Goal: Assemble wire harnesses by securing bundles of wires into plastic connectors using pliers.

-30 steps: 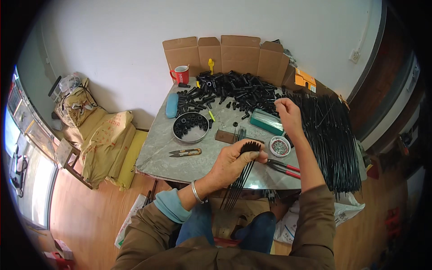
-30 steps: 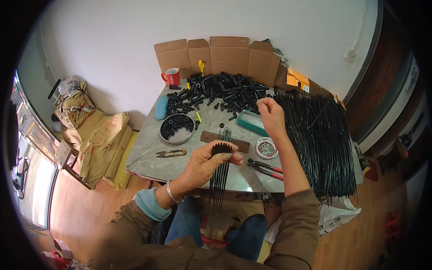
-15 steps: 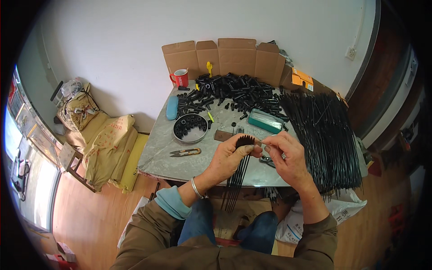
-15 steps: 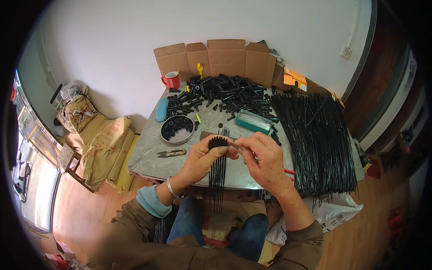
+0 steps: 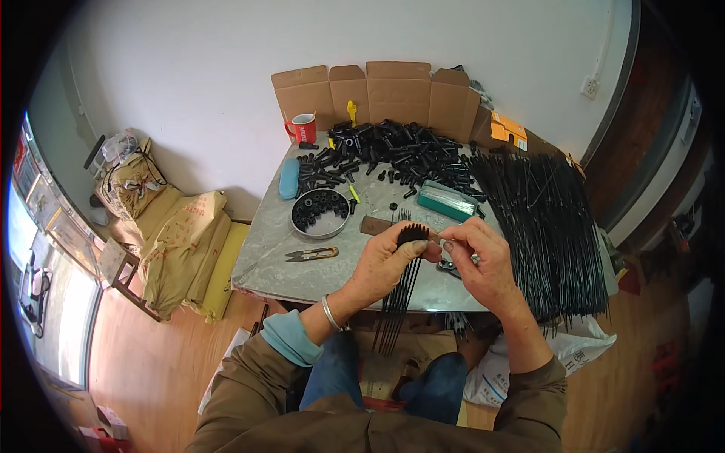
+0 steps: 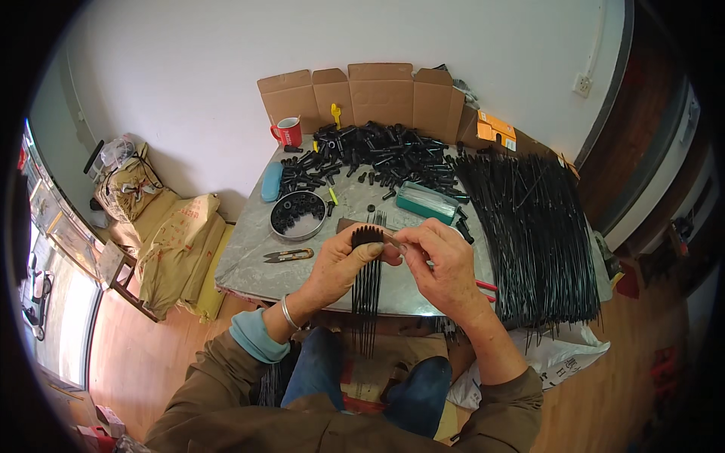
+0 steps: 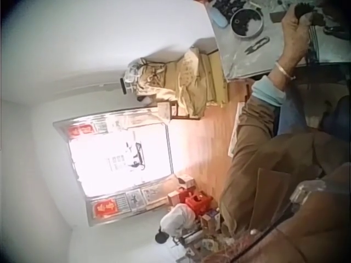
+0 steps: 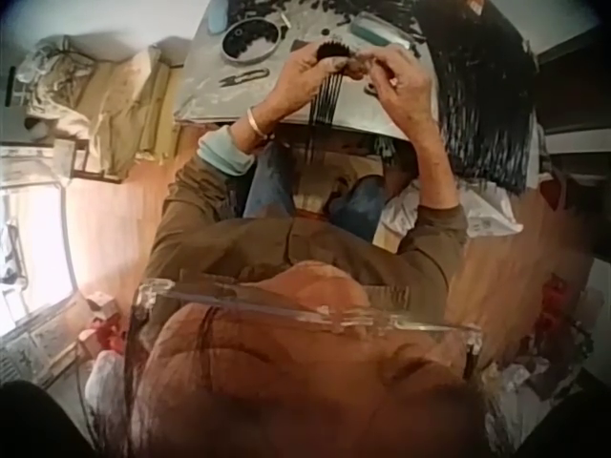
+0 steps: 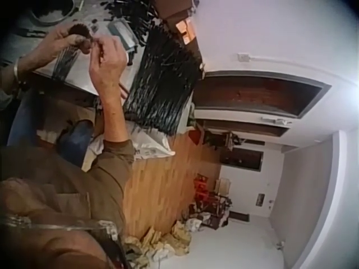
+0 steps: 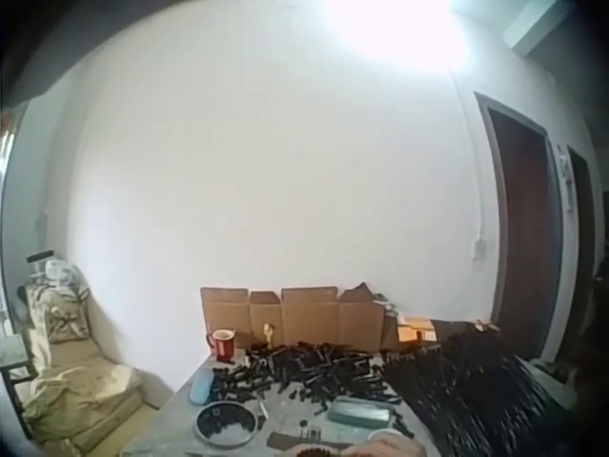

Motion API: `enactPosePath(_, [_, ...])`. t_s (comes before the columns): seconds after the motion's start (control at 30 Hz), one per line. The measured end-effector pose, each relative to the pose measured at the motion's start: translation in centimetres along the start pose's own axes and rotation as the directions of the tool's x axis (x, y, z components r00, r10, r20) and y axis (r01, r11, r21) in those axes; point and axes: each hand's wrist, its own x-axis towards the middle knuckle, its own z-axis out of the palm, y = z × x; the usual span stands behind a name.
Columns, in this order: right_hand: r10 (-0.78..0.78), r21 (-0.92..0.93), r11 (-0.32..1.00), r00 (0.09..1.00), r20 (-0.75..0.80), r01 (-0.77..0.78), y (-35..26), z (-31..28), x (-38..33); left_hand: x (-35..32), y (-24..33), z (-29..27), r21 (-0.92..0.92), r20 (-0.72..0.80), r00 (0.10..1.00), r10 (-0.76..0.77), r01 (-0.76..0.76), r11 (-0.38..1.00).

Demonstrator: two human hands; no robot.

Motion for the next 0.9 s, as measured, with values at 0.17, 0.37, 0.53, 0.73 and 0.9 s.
enactPosePath(0.17, [0.021,0.021,1.0,1.0,0.008,-0.021,-0.1,0.0,0.0,0.0,0.0,0.1,0.024,0.008,1.0,-0.004,0.003,1.0])
enactPosePath(0.37, [-0.138,-0.135,0.982,0.99,-0.018,0.134,0.2,-0.6,0.5,0.0,0.7,0.5,0.051,0.054,0.999,-0.009,0.006,0.999])
enactPosePath(0.53, [-0.061,-0.041,0.997,0.997,-0.036,0.059,-0.6,-0.4,0.6,-0.1,1.3,0.2,0.096,0.085,0.996,-0.041,0.033,0.995])
enactPosePath(0.73, [0.143,0.267,0.954,0.99,0.007,-0.139,-0.6,-0.1,0.2,0.0,1.1,0.0,0.039,0.153,0.985,-0.08,0.075,0.996])
enactPosePath(0.9, [-0.078,-0.043,0.996,0.997,0.024,0.079,-0.9,-1.1,0.9,-0.1,1.8,0.0,0.121,0.138,0.986,-0.096,0.079,0.99])
